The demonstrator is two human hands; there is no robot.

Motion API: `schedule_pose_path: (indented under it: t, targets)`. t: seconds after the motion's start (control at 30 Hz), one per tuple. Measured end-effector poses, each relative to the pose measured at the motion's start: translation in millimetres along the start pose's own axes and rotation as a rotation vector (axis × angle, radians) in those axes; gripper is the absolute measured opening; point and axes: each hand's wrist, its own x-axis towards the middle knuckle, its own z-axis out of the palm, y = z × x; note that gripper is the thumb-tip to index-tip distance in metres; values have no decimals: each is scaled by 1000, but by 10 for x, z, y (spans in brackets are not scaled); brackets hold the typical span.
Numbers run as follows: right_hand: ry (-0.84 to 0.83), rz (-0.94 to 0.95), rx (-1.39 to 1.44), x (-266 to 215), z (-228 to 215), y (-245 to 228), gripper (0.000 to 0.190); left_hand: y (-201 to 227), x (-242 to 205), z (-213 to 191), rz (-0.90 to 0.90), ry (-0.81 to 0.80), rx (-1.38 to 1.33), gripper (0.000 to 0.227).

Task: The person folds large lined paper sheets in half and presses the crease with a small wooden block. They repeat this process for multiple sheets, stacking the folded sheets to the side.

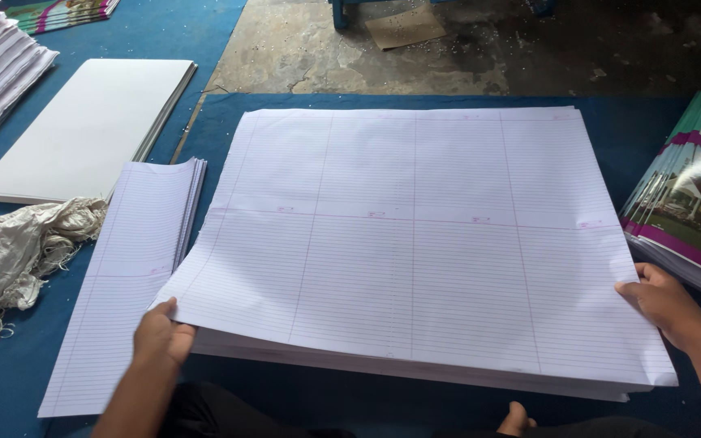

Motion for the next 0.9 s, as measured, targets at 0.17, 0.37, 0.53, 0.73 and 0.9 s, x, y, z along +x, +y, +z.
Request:
schedule_pose_path:
  t: [0.17, 0.37, 0.53, 0.73, 0.9]
  targets:
    - [-6, 37, -42, 52, 3, 15, 51, 264, 302, -127, -115, -73, 231, 43]
    - [-14, 84, -115, 183, -41, 2, 54, 416, 540, 53, -28, -198, 898, 56]
    - [32, 3, -112, 378, -36, -94, 64, 382, 768, 504, 69, -190, 1246, 52]
    - [51, -59, -111, 669, 5, -160, 63, 335, 1010, 770, 346, -243, 1239, 50]
    - [133, -117, -211, 833, 74, -43, 66, 242, 990, 825, 419, -175, 1245, 45]
